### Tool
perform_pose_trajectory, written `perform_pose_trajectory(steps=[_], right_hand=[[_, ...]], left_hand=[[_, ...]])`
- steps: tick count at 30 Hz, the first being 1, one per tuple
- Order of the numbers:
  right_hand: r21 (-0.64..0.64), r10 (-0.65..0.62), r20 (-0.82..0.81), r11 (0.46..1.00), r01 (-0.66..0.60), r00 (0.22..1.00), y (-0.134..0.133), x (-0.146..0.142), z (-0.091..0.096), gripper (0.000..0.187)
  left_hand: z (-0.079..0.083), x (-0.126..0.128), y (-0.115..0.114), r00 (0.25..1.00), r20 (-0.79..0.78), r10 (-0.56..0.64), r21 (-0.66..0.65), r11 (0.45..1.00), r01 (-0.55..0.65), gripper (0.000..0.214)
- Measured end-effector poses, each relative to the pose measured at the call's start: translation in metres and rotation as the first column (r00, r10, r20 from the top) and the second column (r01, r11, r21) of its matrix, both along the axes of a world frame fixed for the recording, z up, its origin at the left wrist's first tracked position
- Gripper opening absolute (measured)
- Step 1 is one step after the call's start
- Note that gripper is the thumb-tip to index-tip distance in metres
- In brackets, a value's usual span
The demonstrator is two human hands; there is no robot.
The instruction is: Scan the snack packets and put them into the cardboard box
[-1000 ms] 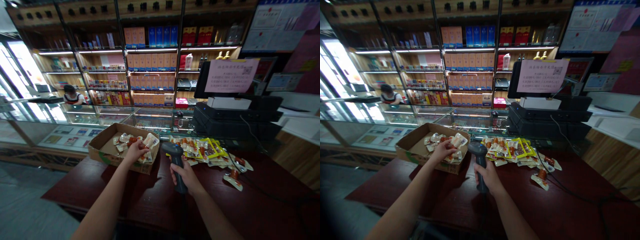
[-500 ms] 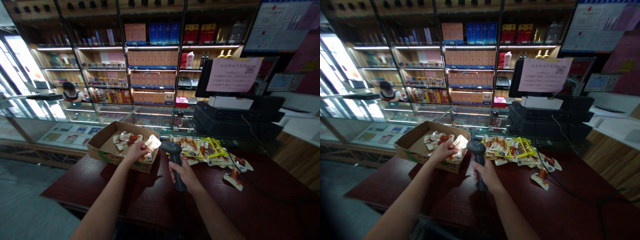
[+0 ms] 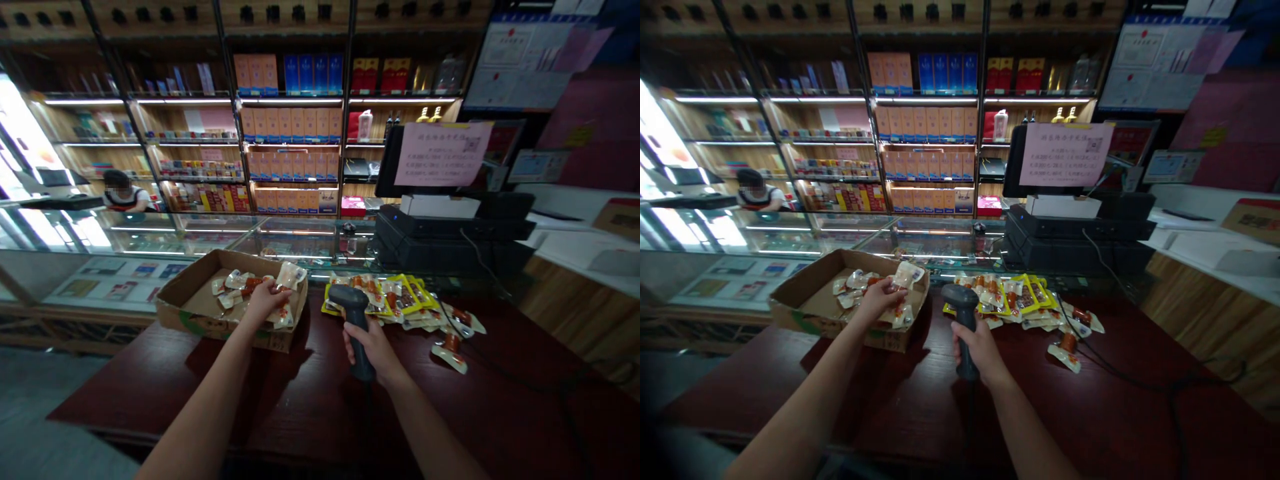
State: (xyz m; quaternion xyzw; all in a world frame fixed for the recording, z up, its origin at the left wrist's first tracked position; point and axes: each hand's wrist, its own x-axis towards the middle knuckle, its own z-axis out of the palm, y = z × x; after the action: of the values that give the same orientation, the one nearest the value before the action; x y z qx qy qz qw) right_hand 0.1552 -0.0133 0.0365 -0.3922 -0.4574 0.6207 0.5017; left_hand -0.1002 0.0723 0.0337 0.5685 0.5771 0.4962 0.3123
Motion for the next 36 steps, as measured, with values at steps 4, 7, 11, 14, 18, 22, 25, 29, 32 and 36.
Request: perform_pose_trajectory(steps=[4,7,11,14,18,22,25,29,32,36], right_hand=[[0.012,-0.079,-0.019,0.997,0.079,0.997,0.002,0.03,-0.002,0.033],[0.023,-0.151,-0.046,0.988,0.153,0.987,0.003,0.06,-0.004,0.036],[0.014,-0.267,-0.089,0.963,0.27,0.959,0.002,0.1,-0.005,0.037],[0.022,-0.329,-0.127,0.942,0.334,0.936,-0.002,0.126,-0.006,0.037],[0.015,-0.382,-0.159,0.921,0.389,0.91,-0.008,0.151,-0.007,0.036],[-0.002,-0.415,-0.172,0.907,0.42,0.894,-0.012,0.169,-0.007,0.035],[-0.015,-0.438,-0.178,0.897,0.442,0.881,-0.014,0.178,-0.007,0.034],[-0.022,-0.461,-0.176,0.885,0.464,0.87,-0.014,0.183,-0.006,0.033],[-0.021,-0.441,-0.181,0.895,0.445,0.879,-0.012,0.179,-0.008,0.034],[-0.025,-0.388,-0.179,0.92,0.39,0.904,-0.006,0.159,-0.013,0.039]], left_hand=[[0.008,0.038,0.01,0.929,0.359,-0.09,-0.053,0.992,0.116,0.035],[0.009,0.08,0.02,0.861,0.472,-0.191,-0.095,0.96,0.265,0.03],[0.003,0.146,0.036,0.861,0.429,-0.274,-0.095,0.934,0.345,0.033],[-0.001,0.197,0.048,0.948,0.239,-0.208,-0.039,0.974,0.223,0.046],[-0.005,0.253,0.06,0.982,-0.139,-0.128,0.065,0.988,0.138,0.046],[-0.015,0.285,0.065,0.875,-0.482,-0.036,0.107,0.989,0.099,0.023],[-0.022,0.294,0.067,0.752,-0.658,0.037,0.141,0.987,0.074,0.02],[-0.022,0.293,0.068,0.665,-0.738,0.117,0.204,0.977,0.056,0.02],[-0.017,0.284,0.066,0.711,-0.694,0.113,0.242,0.967,0.083,0.024],[-0.01,0.247,0.053,0.781,-0.599,0.174,0.341,0.939,0.052,0.026]])
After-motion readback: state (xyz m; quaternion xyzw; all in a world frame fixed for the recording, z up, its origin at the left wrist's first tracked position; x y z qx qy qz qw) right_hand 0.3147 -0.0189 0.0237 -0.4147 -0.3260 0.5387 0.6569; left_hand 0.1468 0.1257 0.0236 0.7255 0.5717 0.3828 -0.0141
